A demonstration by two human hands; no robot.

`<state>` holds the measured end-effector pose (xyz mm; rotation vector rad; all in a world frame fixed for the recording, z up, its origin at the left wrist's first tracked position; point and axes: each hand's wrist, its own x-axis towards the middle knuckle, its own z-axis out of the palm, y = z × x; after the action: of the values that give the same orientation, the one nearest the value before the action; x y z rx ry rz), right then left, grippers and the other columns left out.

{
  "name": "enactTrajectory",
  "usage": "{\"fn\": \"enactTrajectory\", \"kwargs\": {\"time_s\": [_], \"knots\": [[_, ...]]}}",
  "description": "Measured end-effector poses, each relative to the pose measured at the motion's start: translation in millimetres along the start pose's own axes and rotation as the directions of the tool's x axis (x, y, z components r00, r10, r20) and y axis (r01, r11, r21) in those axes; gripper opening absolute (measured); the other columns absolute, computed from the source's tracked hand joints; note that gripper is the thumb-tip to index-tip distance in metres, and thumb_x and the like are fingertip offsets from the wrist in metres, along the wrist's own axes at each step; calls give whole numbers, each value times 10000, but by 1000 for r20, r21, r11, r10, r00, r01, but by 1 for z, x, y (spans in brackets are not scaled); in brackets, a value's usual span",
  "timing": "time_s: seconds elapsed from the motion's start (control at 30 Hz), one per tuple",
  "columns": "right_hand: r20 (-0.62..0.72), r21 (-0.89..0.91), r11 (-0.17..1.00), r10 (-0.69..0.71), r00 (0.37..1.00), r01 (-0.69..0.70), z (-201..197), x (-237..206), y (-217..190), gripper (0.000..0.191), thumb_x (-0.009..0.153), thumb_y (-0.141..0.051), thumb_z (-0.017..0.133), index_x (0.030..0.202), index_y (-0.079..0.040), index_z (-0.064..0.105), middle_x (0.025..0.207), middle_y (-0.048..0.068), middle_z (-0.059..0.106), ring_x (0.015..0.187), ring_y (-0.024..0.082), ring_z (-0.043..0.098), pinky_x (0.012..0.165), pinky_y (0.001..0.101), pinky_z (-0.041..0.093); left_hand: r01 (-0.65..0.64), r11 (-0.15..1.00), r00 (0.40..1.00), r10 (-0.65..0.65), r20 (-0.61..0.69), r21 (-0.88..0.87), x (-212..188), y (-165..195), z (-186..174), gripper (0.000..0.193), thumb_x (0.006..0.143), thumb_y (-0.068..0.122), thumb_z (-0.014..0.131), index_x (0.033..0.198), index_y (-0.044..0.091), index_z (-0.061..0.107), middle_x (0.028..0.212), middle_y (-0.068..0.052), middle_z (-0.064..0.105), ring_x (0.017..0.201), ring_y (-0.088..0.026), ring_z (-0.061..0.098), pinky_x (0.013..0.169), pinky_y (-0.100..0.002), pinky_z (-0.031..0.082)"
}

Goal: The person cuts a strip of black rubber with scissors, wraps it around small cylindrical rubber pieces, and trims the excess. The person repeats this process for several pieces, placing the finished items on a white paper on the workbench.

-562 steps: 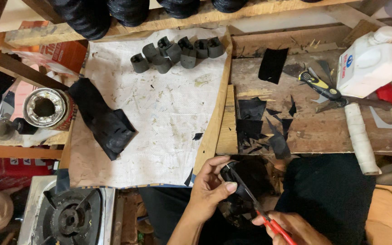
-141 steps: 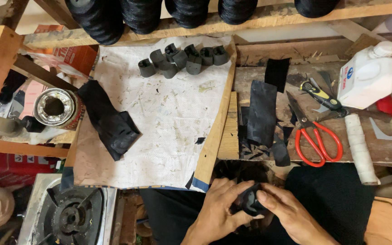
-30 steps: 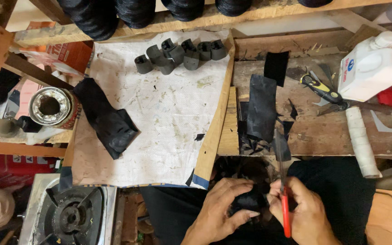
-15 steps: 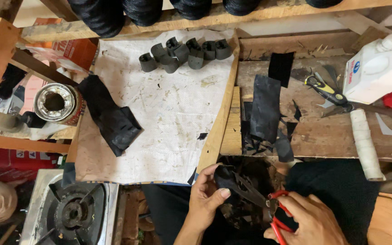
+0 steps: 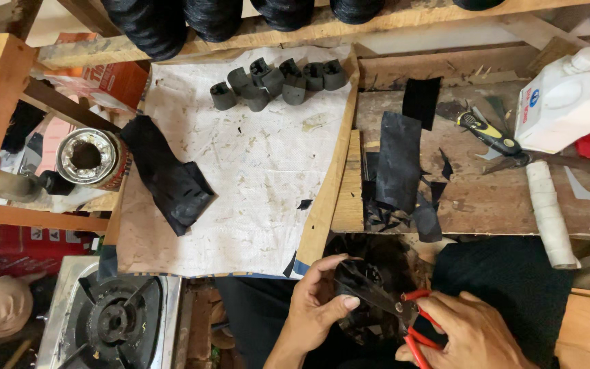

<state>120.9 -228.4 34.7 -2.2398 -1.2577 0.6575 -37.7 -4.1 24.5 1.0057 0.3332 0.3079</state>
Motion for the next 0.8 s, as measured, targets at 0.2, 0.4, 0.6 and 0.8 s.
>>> {"fn": "enactTrajectory", "kwargs": {"time_s": [0.2,0.4,0.6,0.8], "knots": [[-64,16,999,-34,997,35,11,-3,8,673,632,-540,940,1158,-181,723,891,-8,802,653,192,739,646,343,533,-11,1000,1000,11,8,-17,0,-4,-1,628,874,50,777,1431,-33,500,1294,-127,635,1202,-192,600,1062,-337,474],[-124,131,991,11,992,6,30,-9,14,461,660,-475,904,962,-158,758,685,16,776,599,177,761,584,325,586,-48,999,998,48,29,-17,2,-6,-2,630,884,85,771,1439,-40,500,1295,-111,641,1204,-187,601,1070,-334,470],[-175,334,933,201,964,-134,32,-8,18,550,677,-364,901,1119,-81,737,756,57,737,671,152,748,602,320,619,-35,988,999,39,23,-151,3,-2,0,652,885,165,750,1427,16,419,1325,-114,626,1178,-206,616,1015,-368,498],[-73,397,865,363,929,-306,3,2,2,589,691,-314,854,1225,-134,682,841,66,782,741,204,798,664,350,617,-12,953,999,21,27,-304,5,0,-3,675,971,354,664,1466,-36,420,1286,-183,624,1102,-292,650,884,-367,505]]}}
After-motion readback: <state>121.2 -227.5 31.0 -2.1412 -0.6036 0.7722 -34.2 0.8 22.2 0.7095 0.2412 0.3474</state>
